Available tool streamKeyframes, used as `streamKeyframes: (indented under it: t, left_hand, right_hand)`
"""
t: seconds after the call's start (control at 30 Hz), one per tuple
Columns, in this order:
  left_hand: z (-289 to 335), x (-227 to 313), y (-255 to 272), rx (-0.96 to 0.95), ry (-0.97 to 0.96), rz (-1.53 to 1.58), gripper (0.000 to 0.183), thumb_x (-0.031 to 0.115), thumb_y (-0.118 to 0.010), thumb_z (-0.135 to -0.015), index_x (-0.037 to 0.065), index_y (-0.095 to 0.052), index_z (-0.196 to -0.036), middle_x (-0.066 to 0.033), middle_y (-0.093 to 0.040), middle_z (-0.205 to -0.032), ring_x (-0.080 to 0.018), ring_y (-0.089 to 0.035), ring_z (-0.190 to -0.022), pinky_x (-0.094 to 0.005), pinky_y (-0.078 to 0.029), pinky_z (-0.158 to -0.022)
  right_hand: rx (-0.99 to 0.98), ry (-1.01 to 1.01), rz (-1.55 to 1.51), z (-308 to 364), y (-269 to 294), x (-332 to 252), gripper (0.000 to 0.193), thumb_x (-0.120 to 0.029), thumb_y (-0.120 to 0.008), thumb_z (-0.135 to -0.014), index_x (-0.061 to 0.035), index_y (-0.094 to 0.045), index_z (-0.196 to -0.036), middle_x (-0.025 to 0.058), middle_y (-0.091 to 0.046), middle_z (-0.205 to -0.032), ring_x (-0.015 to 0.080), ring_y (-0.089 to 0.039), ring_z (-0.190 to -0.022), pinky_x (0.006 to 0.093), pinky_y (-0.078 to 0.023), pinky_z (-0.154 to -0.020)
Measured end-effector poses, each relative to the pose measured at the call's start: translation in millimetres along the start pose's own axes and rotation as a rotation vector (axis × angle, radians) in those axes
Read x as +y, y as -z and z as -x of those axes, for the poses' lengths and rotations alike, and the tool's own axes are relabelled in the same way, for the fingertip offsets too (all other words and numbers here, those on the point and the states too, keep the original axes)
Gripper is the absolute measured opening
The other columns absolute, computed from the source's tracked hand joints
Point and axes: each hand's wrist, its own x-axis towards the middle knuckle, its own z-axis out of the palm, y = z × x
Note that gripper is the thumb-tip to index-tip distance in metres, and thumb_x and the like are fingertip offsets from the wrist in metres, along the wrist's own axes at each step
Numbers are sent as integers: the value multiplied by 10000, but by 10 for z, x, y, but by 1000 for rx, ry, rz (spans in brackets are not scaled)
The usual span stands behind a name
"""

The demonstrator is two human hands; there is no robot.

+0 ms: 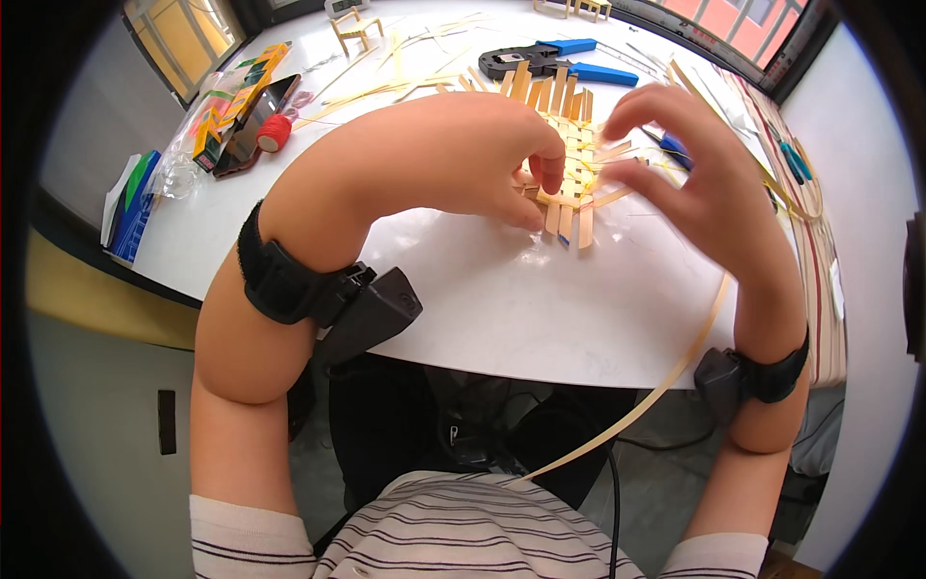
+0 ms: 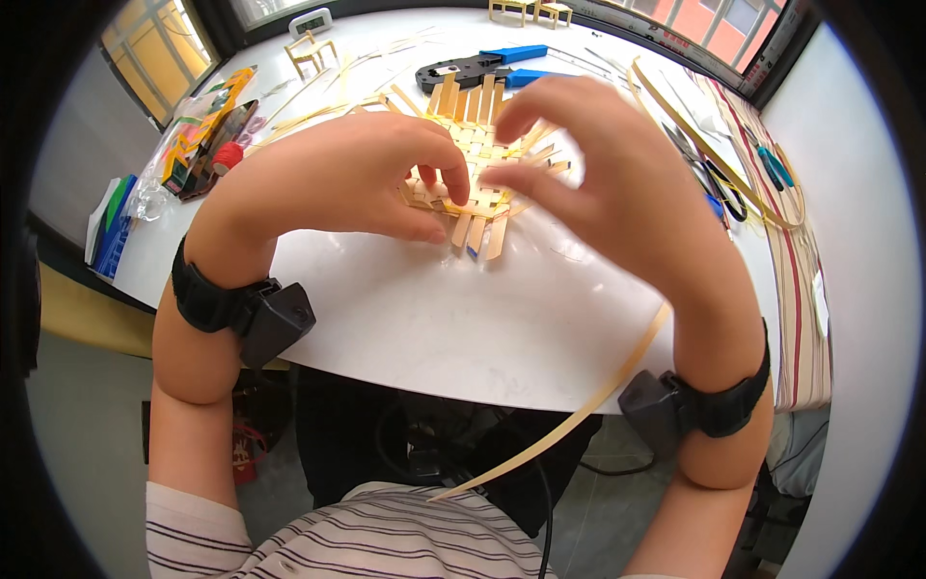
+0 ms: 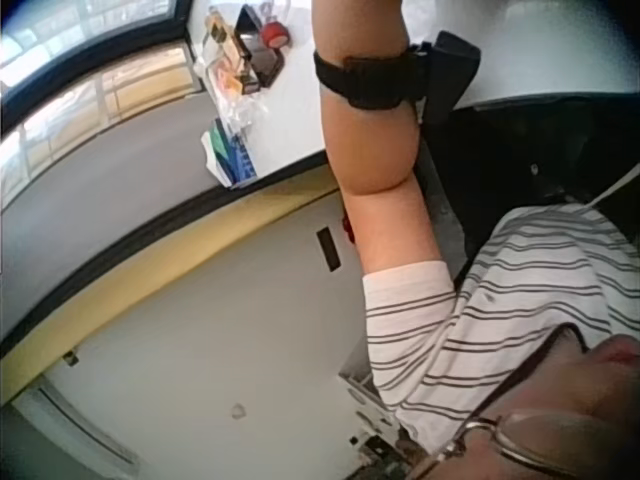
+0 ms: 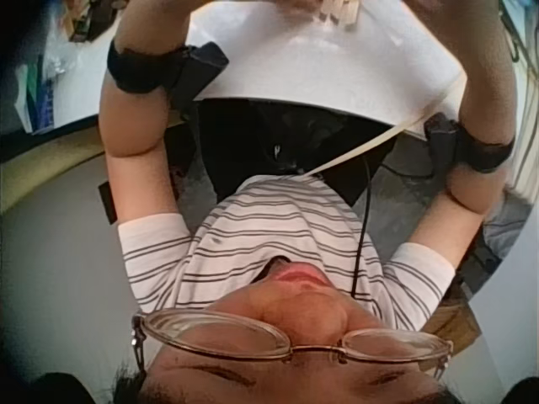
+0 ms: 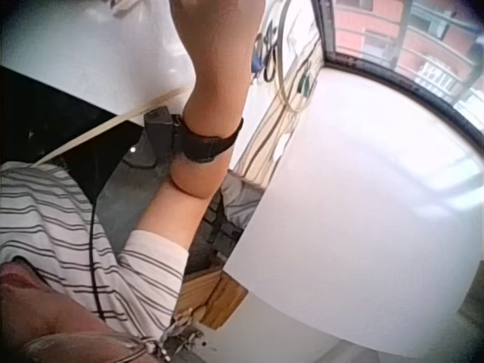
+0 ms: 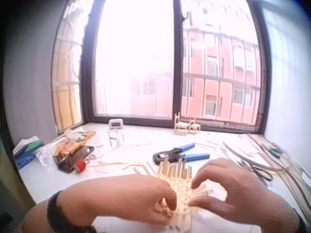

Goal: The person weaves thin wooden strips into a square basket base, interlacing them by hand. They use a utility knife to trim excess strip length and a blue tool to tighten the weave.

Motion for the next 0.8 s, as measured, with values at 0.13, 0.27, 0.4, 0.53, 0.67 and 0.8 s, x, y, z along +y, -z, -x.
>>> streamKeyframes:
  t: [0.13, 0.27, 0.4, 0.53, 0.67, 0.8]
  left_hand:
    - [10, -35, -24, 15, -17, -64, 306, 247, -737, -781, 73, -703, -1031, -100, -669, -1068, -294, -640, -1006, -390, -503, -904]
    - [-6, -73, -25, 14, -32, -73, 285, 241, -736, -784, 71, -702, -1012, -95, -654, -1092, -298, -616, -1047, -386, -479, -946]
    - [-28, -86, -41, 6, -39, -68, 249, 229, -725, -798, 71, -704, -989, -93, -655, -1088, -298, -615, -1050, -385, -476, -951]
    - [-25, -76, -40, 0, -20, -68, 235, 229, -726, -804, 73, -703, -977, -90, -655, -1087, -300, -616, -1042, -388, -477, -949]
    - [-32, -61, -29, -5, -17, -72, 234, 234, -729, -807, 76, -700, -977, -86, -654, -1086, -301, -617, -1035, -388, -477, -944]
    - [-24, -83, -35, 4, -28, -77, 233, 236, -727, -812, 76, -699, -979, -83, -652, -1082, -297, -618, -1034, -385, -479, -941]
  right_hand:
    - [145, -149, 80, -16, 84, 175, 288, -322, -710, -935, -42, -686, -994, 69, -723, -951, 198, -679, -920, 328, -516, -685]
    - [131, -162, 84, 6, 55, 264, 269, -317, -707, -938, -57, -696, -1007, 71, -727, -972, 206, -687, -953, 336, -516, -708]
    - [61, -223, 92, -3, 85, 224, 266, -280, -698, -952, -46, -689, -1078, 76, -722, -1053, 197, -670, -1028, 326, -501, -874]
    - [40, -233, 87, -2, 84, 213, 272, -264, -692, -960, -38, -685, -1110, 77, -719, -1085, 191, -660, -1058, 315, -490, -958]
    - [118, -169, 73, 17, 39, 286, 256, -306, -699, -944, -64, -703, -1028, 79, -728, -1006, 214, -684, -990, 341, -511, -745]
    - [112, -174, 57, 13, 17, 281, 258, -300, -697, -945, -60, -705, -1040, 81, -727, -1006, 214, -680, -986, 336, -510, -750]
